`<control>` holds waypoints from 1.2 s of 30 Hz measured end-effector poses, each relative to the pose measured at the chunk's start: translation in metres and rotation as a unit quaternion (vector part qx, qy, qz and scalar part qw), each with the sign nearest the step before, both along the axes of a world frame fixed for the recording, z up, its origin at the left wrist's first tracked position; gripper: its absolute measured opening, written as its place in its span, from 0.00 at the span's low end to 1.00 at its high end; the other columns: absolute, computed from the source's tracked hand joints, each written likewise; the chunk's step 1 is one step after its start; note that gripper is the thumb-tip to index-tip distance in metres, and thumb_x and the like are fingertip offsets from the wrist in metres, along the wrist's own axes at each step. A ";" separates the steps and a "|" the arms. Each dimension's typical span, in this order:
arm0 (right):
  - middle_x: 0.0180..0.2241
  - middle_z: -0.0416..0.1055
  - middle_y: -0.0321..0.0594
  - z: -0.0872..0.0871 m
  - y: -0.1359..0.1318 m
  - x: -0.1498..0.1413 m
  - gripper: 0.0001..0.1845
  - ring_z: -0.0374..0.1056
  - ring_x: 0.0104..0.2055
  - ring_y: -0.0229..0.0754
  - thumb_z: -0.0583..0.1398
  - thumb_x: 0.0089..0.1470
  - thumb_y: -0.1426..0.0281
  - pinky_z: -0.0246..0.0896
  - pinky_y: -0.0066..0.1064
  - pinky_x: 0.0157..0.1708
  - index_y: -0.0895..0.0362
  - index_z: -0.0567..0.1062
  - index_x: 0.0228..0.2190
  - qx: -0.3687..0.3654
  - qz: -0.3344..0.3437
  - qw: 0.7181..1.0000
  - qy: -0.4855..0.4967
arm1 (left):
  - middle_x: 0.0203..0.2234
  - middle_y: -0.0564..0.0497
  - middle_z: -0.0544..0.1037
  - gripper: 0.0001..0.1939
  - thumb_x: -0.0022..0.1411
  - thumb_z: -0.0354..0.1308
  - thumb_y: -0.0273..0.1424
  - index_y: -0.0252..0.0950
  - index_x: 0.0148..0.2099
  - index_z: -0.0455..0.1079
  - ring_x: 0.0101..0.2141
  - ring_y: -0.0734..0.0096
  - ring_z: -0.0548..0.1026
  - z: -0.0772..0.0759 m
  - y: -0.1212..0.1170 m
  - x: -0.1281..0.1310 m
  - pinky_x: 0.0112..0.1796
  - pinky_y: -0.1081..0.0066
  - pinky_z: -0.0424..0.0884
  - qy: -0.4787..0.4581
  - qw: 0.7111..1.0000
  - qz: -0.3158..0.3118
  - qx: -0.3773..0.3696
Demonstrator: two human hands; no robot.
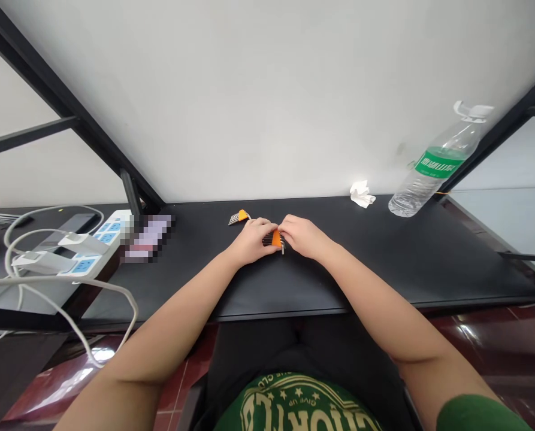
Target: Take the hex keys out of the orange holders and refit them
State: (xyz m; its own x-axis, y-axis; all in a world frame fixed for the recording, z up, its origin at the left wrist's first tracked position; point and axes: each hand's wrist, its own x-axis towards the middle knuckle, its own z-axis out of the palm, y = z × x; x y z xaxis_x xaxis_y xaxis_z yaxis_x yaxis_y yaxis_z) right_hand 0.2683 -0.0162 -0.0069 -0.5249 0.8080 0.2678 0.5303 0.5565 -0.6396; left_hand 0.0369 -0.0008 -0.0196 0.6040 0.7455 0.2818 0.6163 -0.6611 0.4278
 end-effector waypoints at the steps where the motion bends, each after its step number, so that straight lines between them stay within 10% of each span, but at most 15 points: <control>1: 0.42 0.74 0.45 0.000 0.001 0.000 0.11 0.68 0.40 0.44 0.58 0.67 0.75 0.62 0.37 0.45 0.55 0.80 0.35 -0.009 0.001 0.999 0.043 | 0.51 0.42 0.80 0.24 0.57 0.74 0.36 0.40 0.56 0.79 0.56 0.47 0.76 0.001 -0.001 0.001 0.62 0.45 0.68 -0.005 1.000 -0.001 0.007; 4: 0.35 0.75 0.38 -0.002 0.005 0.003 0.04 0.68 0.34 0.42 0.66 0.63 0.66 0.63 0.34 0.37 0.53 0.79 0.36 -0.108 -0.009 0.972 0.207 | 0.54 0.41 0.78 0.25 0.58 0.74 0.37 0.41 0.57 0.78 0.59 0.46 0.74 0.005 -0.005 0.002 0.63 0.46 0.66 -0.032 0.999 -0.005 0.017; 9: 0.20 0.64 0.29 -0.006 0.008 0.006 0.26 0.55 0.21 0.34 0.75 0.52 0.49 0.49 0.27 0.21 0.54 0.72 0.32 -0.360 0.022 0.867 0.344 | 0.53 0.41 0.78 0.25 0.60 0.73 0.38 0.40 0.58 0.77 0.56 0.50 0.76 0.008 -0.011 0.005 0.60 0.50 0.72 -0.080 0.996 -0.027 0.022; 18: 0.18 0.64 0.31 -0.010 0.006 -0.007 0.32 0.56 0.18 0.32 0.77 0.47 0.45 0.49 0.25 0.17 0.55 0.70 0.26 -0.466 0.040 0.799 0.378 | 0.47 0.42 0.80 0.24 0.62 0.72 0.39 0.38 0.57 0.75 0.51 0.51 0.77 0.006 -0.009 0.005 0.55 0.51 0.74 -0.091 0.993 -0.042 0.055; 23: 0.21 0.71 0.36 -0.018 0.008 -0.009 0.32 0.64 0.20 0.36 0.72 0.52 0.40 0.58 0.26 0.17 0.56 0.73 0.29 -0.417 0.010 0.852 0.316 | 0.49 0.43 0.82 0.22 0.64 0.70 0.35 0.39 0.59 0.74 0.51 0.53 0.77 -0.001 -0.003 0.003 0.56 0.52 0.74 -0.066 0.997 -0.019 0.032; 31: 0.25 0.75 0.34 -0.016 0.012 -0.005 0.12 0.67 0.21 0.35 0.70 0.61 0.61 0.60 0.26 0.22 0.55 0.76 0.38 -0.287 -0.102 0.946 0.111 | 0.54 0.42 0.82 0.24 0.67 0.67 0.38 0.38 0.62 0.73 0.53 0.51 0.78 -0.008 0.008 -0.005 0.57 0.51 0.74 -0.027 0.998 0.008 0.049; 36: 0.38 0.81 0.41 -0.013 0.025 0.011 0.12 0.74 0.35 0.41 0.65 0.65 0.61 0.61 0.29 0.32 0.55 0.80 0.45 -0.185 -0.201 0.960 -0.061 | 0.62 0.39 0.77 0.26 0.66 0.60 0.32 0.38 0.66 0.72 0.64 0.42 0.69 -0.002 0.032 -0.030 0.63 0.46 0.67 0.023 0.971 0.225 0.082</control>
